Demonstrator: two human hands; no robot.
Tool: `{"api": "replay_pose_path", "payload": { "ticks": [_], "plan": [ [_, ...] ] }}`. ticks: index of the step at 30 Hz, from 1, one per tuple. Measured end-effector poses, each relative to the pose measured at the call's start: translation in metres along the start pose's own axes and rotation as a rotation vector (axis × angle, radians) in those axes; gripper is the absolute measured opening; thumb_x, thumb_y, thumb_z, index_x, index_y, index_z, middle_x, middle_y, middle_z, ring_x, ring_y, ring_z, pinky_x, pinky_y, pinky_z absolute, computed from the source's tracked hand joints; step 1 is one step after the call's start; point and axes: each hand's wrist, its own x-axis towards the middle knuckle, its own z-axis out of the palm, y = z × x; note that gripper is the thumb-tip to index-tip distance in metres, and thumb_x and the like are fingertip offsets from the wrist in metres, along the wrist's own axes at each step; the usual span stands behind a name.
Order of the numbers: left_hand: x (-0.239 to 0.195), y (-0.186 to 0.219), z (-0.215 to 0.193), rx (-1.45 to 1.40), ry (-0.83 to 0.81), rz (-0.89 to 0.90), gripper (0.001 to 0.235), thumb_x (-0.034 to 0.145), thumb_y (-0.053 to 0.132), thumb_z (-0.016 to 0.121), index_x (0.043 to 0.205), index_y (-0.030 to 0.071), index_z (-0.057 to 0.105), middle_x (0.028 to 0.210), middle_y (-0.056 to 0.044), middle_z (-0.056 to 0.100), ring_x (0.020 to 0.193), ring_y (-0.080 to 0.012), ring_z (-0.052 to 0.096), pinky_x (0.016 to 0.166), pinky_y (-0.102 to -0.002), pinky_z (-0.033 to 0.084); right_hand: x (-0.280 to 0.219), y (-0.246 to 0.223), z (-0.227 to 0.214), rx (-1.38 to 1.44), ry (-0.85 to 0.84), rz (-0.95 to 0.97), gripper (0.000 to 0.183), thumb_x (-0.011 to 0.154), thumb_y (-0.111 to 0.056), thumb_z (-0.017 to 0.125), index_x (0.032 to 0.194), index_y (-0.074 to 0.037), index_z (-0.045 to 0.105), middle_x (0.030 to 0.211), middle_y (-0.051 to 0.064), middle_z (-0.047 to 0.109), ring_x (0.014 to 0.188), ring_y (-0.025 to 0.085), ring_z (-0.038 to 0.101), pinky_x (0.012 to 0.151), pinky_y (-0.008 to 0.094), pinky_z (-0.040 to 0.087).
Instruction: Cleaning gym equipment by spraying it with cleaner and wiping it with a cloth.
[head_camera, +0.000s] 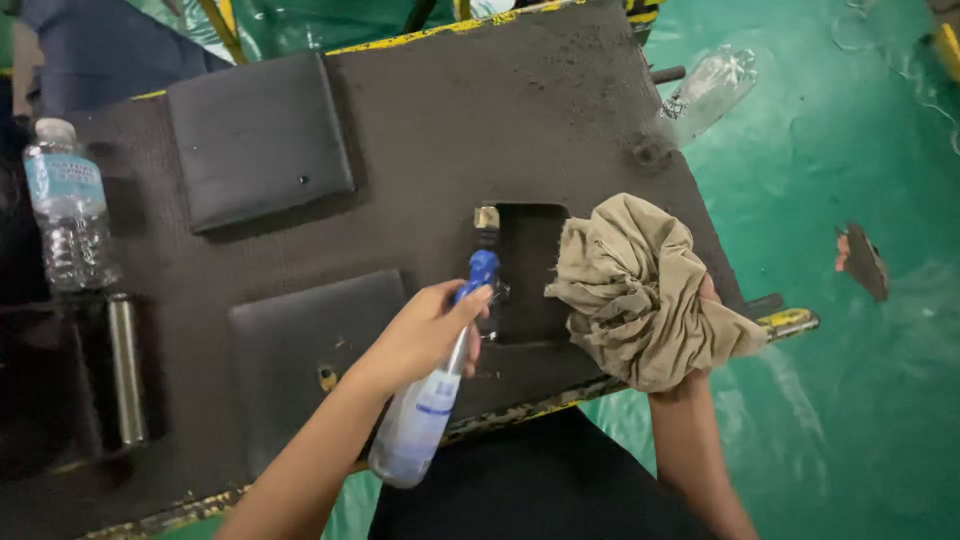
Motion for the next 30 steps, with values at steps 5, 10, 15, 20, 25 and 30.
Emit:
{"api": "replay_pose_path", "payload": {
  "ticks": [5, 10, 15, 20, 25, 30],
  "plan": [
    [-0.012, -0.012, 0.019, -0.018, 0.074, -0.107, 0.033, 0.099, 0.042, 0.057, 0.103, 0.010, 0.054, 0.061, -0.008, 0.063, 0.051, -0.0174, 0.064, 0.051, -0.034, 0.055, 0.024, 0.013, -0.011, 0.023, -0.069, -0.043, 0.041, 0.090, -0.011, 0.073, 0.125, 0.000, 0.054, 0.144, 0.023, 0.064, 0.106, 0.033, 0.058, 0.091, 0.043, 0.050],
    [0.005, -0.011, 0.048, -0.047, 0.057, -0.042, 0.037, 0.100, 0.042, 0.056, 0.103, 0.006, 0.057, 0.060, -0.008, 0.062, 0.050, -0.0171, 0.063, 0.049, -0.033, 0.053, 0.039, 0.026, -0.025, 0.038, -0.133, -0.075, 0.044, 0.090, -0.012, 0.073, 0.128, 0.000, 0.054, 0.143, 0.023, 0.064, 0.109, 0.034, 0.059, 0.093, 0.044, 0.051],
    [0.043, 0.007, 0.080, -0.039, -0.020, 0.015, 0.038, 0.099, 0.043, 0.054, 0.104, 0.006, 0.058, 0.058, -0.008, 0.061, 0.047, -0.0171, 0.063, 0.047, -0.033, 0.052, 0.073, -0.058, -0.048, 0.040, -0.171, -0.102, 0.048, 0.090, -0.013, 0.073, 0.131, -0.001, 0.054, 0.143, 0.024, 0.064, 0.113, 0.035, 0.060, 0.096, 0.046, 0.051],
    [0.072, 0.007, 0.084, -0.082, 0.048, 0.008, 0.044, 0.100, 0.045, 0.056, 0.098, 0.001, 0.056, 0.059, -0.007, 0.061, 0.048, -0.0181, 0.063, 0.048, -0.036, 0.056, 0.074, -0.077, -0.058, 0.038, -0.179, -0.120, 0.051, 0.090, -0.015, 0.073, 0.135, -0.001, 0.054, 0.142, 0.024, 0.064, 0.117, 0.036, 0.061, 0.099, 0.047, 0.051],
    [0.081, 0.019, 0.078, -0.039, 0.082, 0.040, 0.046, 0.100, 0.046, 0.056, 0.100, 0.000, 0.057, 0.059, -0.008, 0.060, 0.047, -0.0184, 0.062, 0.047, -0.035, 0.055, 0.079, -0.088, -0.054, 0.032, -0.180, -0.145, 0.055, 0.089, -0.016, 0.074, 0.138, -0.002, 0.054, 0.141, 0.025, 0.065, 0.120, 0.037, 0.061, 0.102, 0.048, 0.052],
    [0.057, 0.045, 0.054, 0.029, 0.217, 0.115, 0.049, 0.099, 0.044, 0.059, 0.119, 0.000, 0.052, 0.059, -0.007, 0.061, 0.048, -0.0165, 0.063, 0.047, -0.035, 0.056, 0.090, -0.109, -0.038, 0.027, -0.172, -0.183, 0.058, 0.089, -0.017, 0.074, 0.142, -0.002, 0.054, 0.140, 0.026, 0.065, 0.124, 0.038, 0.062, 0.104, 0.049, 0.052]
  ]
}}
